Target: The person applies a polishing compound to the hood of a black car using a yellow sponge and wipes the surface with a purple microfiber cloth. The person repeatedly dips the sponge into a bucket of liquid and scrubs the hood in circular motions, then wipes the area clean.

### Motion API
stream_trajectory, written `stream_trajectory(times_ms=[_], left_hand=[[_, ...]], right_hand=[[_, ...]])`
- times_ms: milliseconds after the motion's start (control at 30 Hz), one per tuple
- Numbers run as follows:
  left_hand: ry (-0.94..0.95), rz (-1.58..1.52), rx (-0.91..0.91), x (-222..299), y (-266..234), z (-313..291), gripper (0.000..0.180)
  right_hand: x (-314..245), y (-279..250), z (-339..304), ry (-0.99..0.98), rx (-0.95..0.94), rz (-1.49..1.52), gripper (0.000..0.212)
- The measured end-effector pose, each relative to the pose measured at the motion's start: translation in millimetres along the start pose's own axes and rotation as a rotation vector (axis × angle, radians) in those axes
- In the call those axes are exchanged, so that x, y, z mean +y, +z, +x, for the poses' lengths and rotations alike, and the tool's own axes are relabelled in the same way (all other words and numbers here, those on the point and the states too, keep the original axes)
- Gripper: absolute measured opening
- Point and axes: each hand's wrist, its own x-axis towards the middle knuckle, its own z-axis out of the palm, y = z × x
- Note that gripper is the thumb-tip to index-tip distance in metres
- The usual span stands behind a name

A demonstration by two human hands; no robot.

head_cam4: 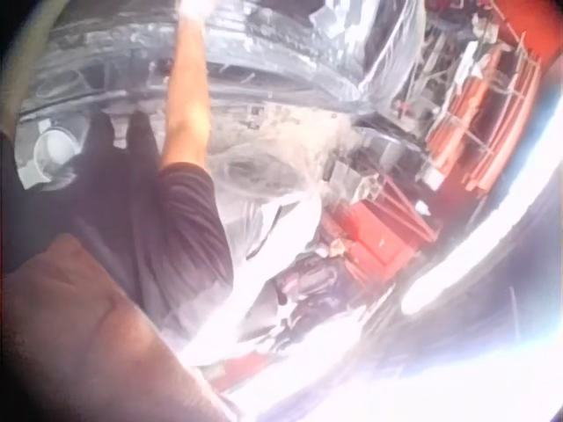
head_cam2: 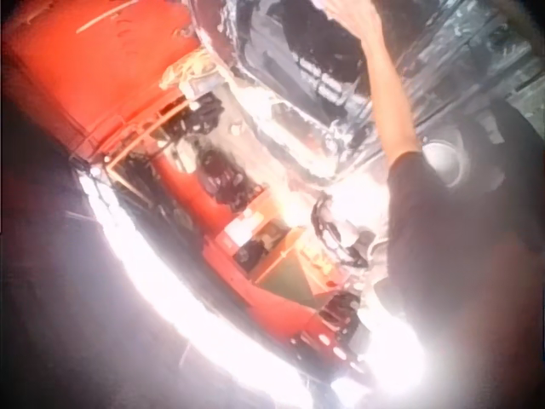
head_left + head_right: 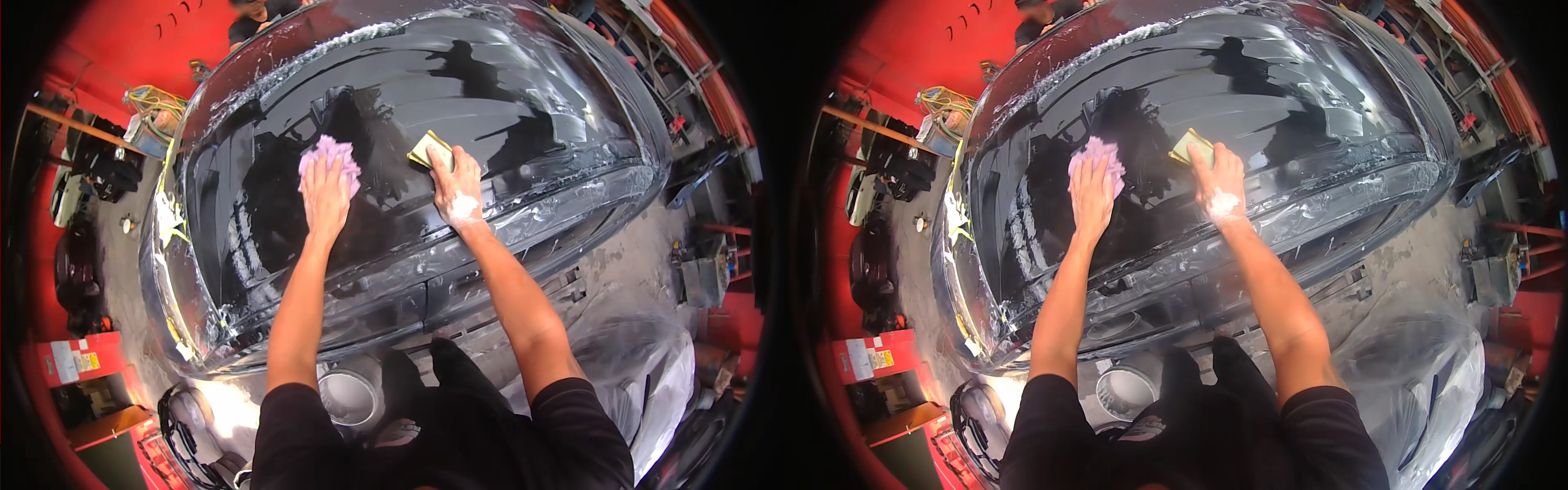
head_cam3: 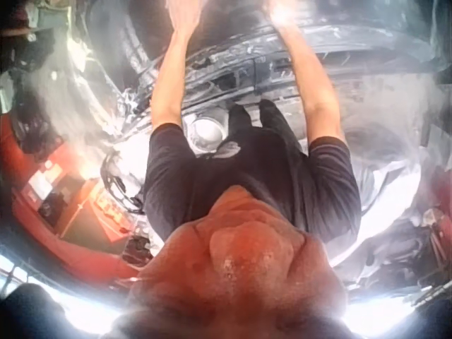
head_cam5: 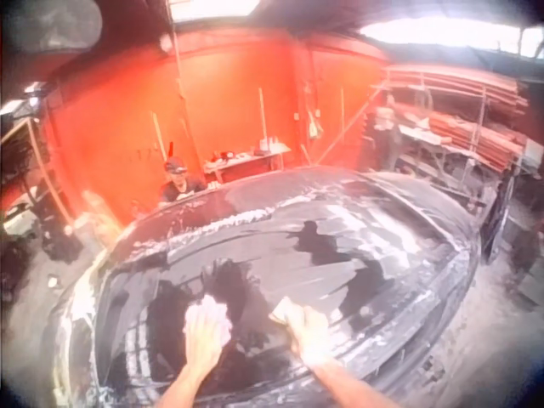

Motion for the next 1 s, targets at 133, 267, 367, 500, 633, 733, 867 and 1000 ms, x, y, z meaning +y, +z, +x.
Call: stream_trajectory(times_ms=[133, 267, 367, 500, 633, 733, 867, 1000], left_hand=[[-0.275, 0.034, 0.082, -78.3, -50.7, -138.6, 0.041], [-0.412, 0.202, 0.139, -138.6, -105.3, -226.7, 0.026], [-0.536, 0.184, 0.202, -188.6, -132.0, -319.5, 0.019], [-0.776, -0.029, 0.409, -176.7, -131.0, -451.2, 0.026], [-1.331, -0.325, 0.654, -165.5, -49.5, -686.1, 0.034], [-1.861, -1.182, 0.831, -84.2, -47.9, -726.8, 0.038], [-2.142, -1.162, 0.715, -38.3, 6.9, -840.2, 0.029], [-2.049, -0.513, 0.162, -47.8, 94.1, -880.2, 0.036]], right_hand=[[-17.7, 0.3, 2.1, 0.006, -0.036, 0.031, 0.059], [-5.8, 6.1, -1.6, 0.031, -0.074, -0.035, 0.058], [-9.6, 11.8, 0.7, -0.002, -0.093, -0.107, 0.058], [-12.0, 3.5, 8.6, -0.009, -0.134, -0.268, 0.059], [-81.7, 23.8, 10.8, -0.297, -0.114, -0.172, 0.069], [-178.7, 47.4, 7.0, -0.422, -0.256, -0.015, 0.063], [-225.1, 109.4, -5.6, -0.679, -0.234, -0.044, 0.054], [-222.7, 104.6, 15.5, -0.826, -0.245, 0.073, 0.046]])
